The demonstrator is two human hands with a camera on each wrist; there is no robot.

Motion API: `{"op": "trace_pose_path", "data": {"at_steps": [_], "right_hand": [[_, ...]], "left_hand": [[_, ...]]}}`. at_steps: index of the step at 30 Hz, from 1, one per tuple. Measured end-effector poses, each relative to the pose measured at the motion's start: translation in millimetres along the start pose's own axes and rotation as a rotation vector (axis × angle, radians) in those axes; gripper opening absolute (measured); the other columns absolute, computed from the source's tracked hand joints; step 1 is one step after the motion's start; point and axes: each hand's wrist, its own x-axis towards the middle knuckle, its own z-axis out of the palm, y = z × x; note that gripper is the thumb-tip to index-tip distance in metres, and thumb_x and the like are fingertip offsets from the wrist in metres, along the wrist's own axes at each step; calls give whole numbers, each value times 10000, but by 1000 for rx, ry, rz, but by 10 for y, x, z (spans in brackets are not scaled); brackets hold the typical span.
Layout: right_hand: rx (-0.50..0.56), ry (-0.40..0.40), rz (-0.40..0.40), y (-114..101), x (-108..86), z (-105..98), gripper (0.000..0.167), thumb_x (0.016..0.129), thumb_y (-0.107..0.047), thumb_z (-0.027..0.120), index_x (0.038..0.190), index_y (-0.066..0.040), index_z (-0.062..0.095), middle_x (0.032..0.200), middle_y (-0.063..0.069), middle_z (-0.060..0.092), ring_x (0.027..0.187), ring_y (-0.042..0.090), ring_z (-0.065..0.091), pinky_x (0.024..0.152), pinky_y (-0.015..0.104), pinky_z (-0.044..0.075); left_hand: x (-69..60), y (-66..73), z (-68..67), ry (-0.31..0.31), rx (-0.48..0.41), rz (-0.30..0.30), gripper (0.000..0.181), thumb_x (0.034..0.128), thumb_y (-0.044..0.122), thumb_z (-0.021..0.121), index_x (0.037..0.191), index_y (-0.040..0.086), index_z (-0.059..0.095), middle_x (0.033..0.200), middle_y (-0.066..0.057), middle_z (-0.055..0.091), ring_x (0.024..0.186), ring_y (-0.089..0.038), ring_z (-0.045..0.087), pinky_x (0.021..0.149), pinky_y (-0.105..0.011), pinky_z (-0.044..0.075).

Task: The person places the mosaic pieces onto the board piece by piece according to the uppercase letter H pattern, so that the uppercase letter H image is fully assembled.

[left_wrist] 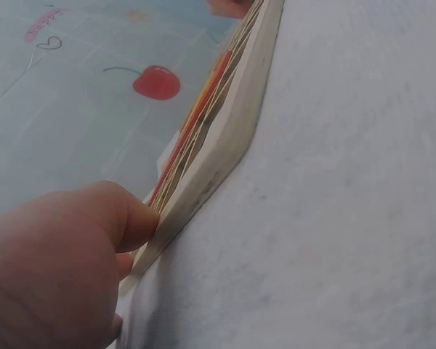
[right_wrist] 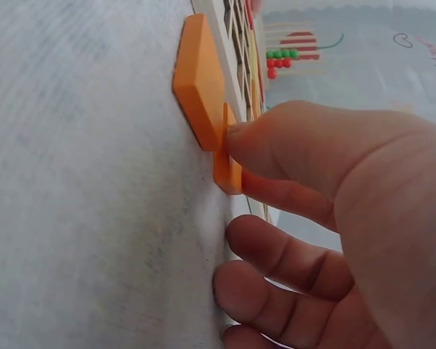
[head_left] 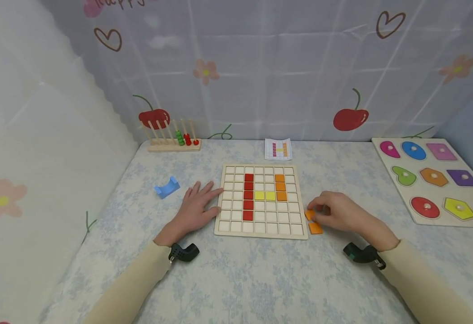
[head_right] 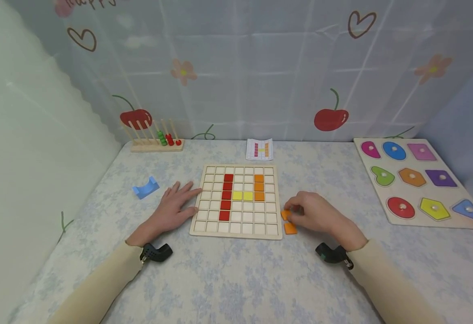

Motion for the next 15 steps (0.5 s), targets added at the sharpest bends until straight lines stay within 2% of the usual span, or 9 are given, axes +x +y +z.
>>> {"op": "trace_pose_path", "data": {"at_steps": [7,15], "right_hand": [[-7,14,34,-19,-5,25,223,863,-136,781,1082,-96,785,823,-63,607,688,40,444,607,222,418],[-20,17,28,-27,-9,27,250,843,-125,793,1091,-100,786,806,-61,579,674,24,428,596,214,404]], "left_hand": [[-3,4,-1,-1,0,-1,568,992,307,570,1535,159,491,1669,-192,289,1565,-514,69,1225,-706,69],[5,13,0,6,10,-3,570,979,300,577,1526,158,504,1661,-201,306,1560,-525,80,1220,-713,79]]}}
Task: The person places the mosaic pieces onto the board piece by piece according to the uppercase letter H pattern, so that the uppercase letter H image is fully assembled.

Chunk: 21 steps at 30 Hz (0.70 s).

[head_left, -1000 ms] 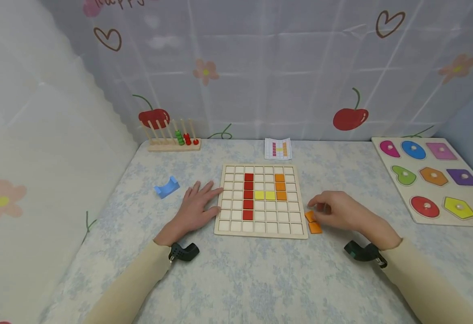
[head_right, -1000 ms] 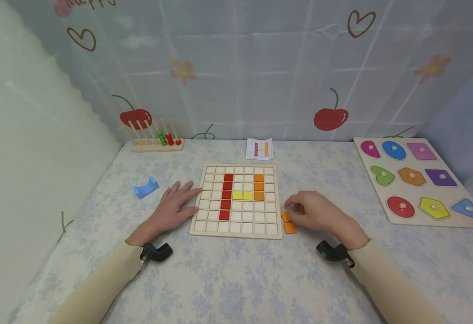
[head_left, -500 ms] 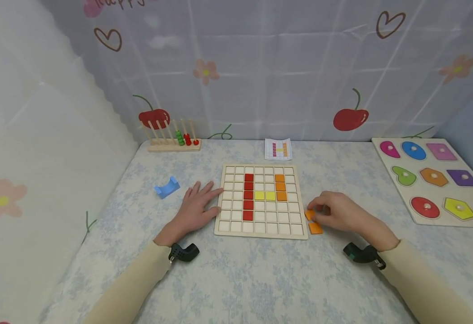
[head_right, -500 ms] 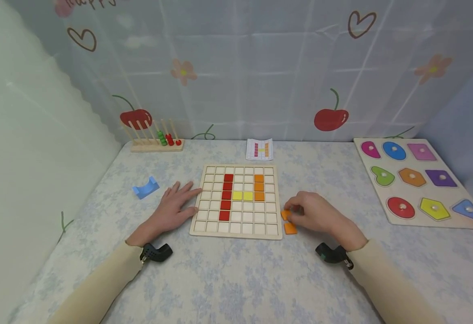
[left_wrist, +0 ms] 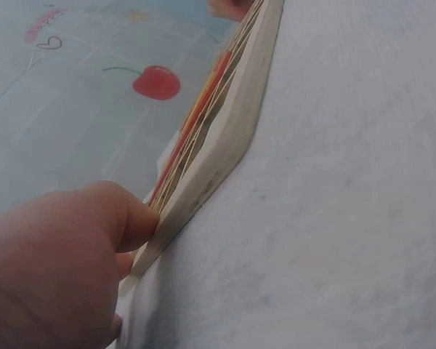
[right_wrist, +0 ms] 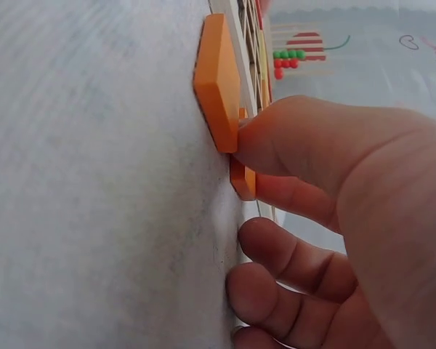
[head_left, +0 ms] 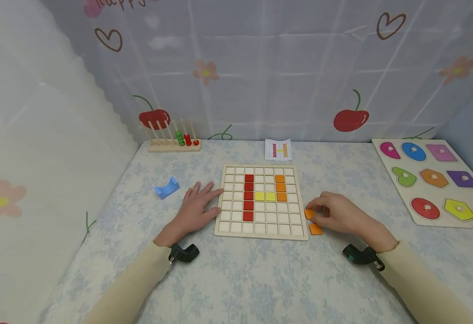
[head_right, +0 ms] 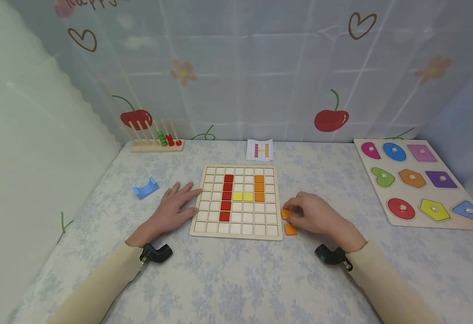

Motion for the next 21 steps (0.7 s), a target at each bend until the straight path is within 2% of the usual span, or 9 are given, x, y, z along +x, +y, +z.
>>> {"op": "trace_pose_path", "data": {"at_steps": [21], "right_hand": [[-8,-10,8,24,8,18,245,838,-123,790,1083,-98,789,806,-64,581,666,34,437,586,204,407]], "left_hand": [[7,5,4,3,0,2,568,971,285,573,1519,150,512,1659,-202,311,1557,-531,87,1219,-716,81]]}}
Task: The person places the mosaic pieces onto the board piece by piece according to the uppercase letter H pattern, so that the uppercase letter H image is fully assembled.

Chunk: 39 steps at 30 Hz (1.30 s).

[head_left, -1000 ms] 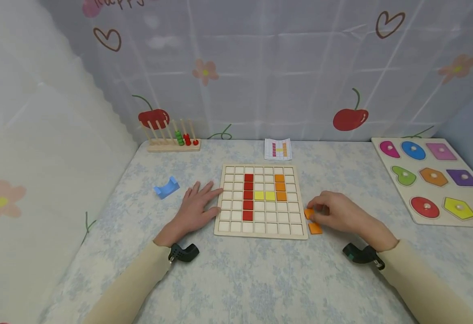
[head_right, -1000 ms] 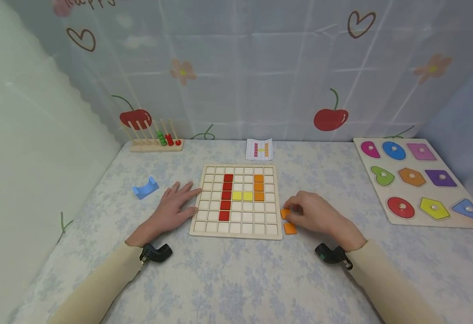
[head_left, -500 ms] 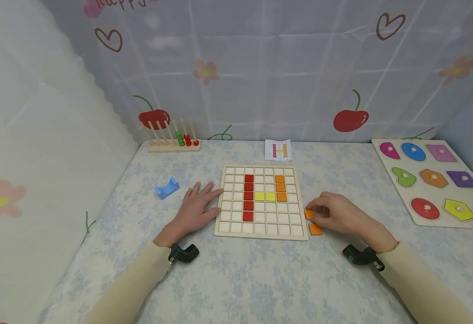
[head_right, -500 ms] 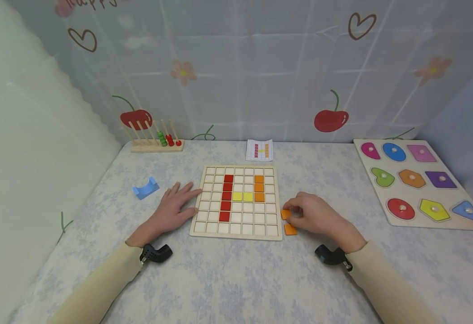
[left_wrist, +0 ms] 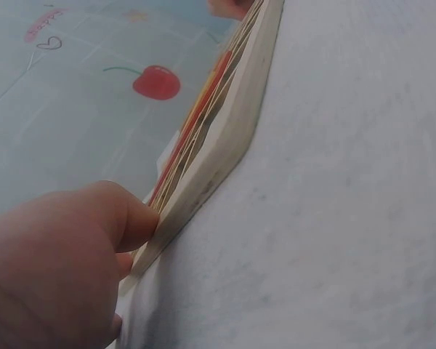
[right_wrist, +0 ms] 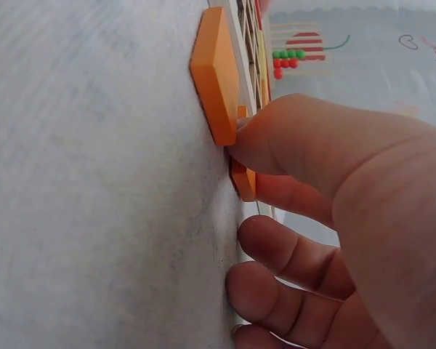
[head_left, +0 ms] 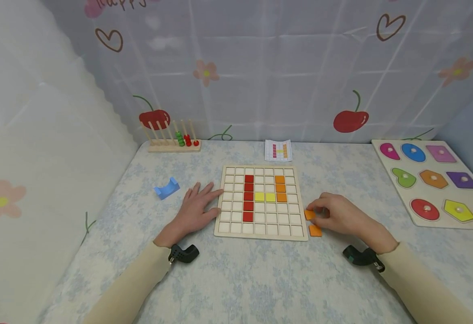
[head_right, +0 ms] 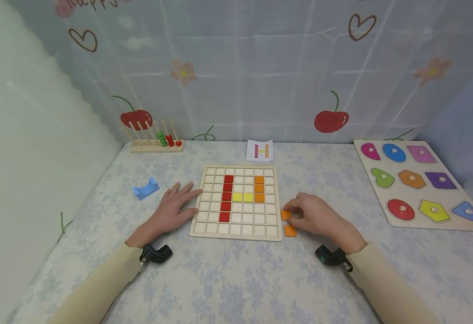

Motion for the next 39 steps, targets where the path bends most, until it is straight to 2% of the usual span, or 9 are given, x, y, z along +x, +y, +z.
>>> {"op": "trace_pose_path", "data": {"at_steps": [20,29,39], "right_hand": [[-14,-2,27,-14,-5,-20,229,826,-141,789,1052,-103,785,826,-66,630,694,64,482,611,216,432],[-23,6,8,-4,5,-23,199,816,-125,791,1012,-102,773,817,-67,631,701,66,495,626,222,453],[-21,15,-1,-10,2,-30,181,816,-145,811,989,-116,764,824,-64,640,699,57,502,636,226,466]], "left_hand": [[-2,7,3,-6,-1,-4,567,976,282,570,1523,151,506,1661,-201,305,1559,-526,82,1220,-714,77],[-4,-6,5,7,12,-3,569,970,289,566,1521,156,511,1657,-202,314,1556,-528,99,1218,-714,89],[-2,-6,-1,-8,13,-10,569,980,292,572,1529,162,500,1665,-193,302,1562,-518,80,1226,-706,79]]}}
